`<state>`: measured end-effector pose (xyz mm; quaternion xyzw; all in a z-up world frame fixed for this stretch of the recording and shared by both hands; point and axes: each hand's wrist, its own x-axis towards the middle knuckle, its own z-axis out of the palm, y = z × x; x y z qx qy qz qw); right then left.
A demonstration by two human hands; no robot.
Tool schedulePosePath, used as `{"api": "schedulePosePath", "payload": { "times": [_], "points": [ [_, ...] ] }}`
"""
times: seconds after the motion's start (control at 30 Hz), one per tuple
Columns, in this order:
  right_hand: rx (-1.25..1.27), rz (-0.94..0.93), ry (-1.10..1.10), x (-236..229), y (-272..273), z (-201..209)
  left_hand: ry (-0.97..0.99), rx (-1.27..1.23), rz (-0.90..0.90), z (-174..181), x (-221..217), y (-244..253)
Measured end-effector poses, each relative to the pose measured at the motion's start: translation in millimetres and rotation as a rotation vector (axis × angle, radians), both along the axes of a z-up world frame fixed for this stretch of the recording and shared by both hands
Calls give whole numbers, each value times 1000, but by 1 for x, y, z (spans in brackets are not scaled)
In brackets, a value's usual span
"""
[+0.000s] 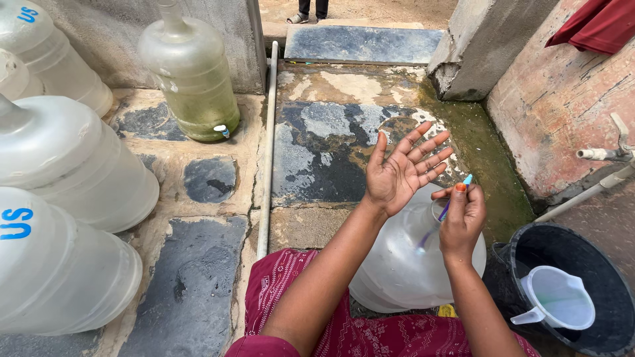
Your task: The person cleans the opening of a large plastic water container using a toothbrush and water, scrubbing the rim and internal threads.
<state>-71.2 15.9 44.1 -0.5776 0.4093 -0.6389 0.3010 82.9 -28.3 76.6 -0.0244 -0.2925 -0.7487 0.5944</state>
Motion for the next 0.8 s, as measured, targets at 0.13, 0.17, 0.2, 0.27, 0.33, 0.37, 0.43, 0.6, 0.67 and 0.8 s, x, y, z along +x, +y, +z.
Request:
{"api": "schedulePosePath", "payload": {
  "times": [0.13, 0.17, 0.2, 0.27, 0.33, 0.37, 0.43, 0.6, 0.67, 0.8],
  "points": [
    [2, 4, -17, 2, -4, -6, 65, 0, 40, 5, 17, -1],
    [3, 6, -15, 1, -5, -7, 90, -2, 53, 9, 22, 1],
    [4, 8, -13, -2, -5, -9, 128, 4, 62, 13, 28, 4],
    [10, 4, -15, -11, -3, -8, 204, 13, 81, 25, 41, 12],
    [19, 28, -36, -8, -4, -6, 220, -187, -187, 41, 63, 33],
    [20, 32, -52, -3, -5, -5, 221, -288, -310, 50, 76, 48],
    [20, 14, -80, 4, -8, -1, -49, -823, -647, 73, 92, 75],
    [-5, 8, 7, -12, -8, -8, -44, -1425, -639, 94, 84, 137],
    [-19, 3, 17, -12, -10, -12, -55, -1358, -589, 95, 86, 133],
    [9, 14, -38, -8, -9, -16, -335, -882, -100, 73, 72, 97]
  ]
}}
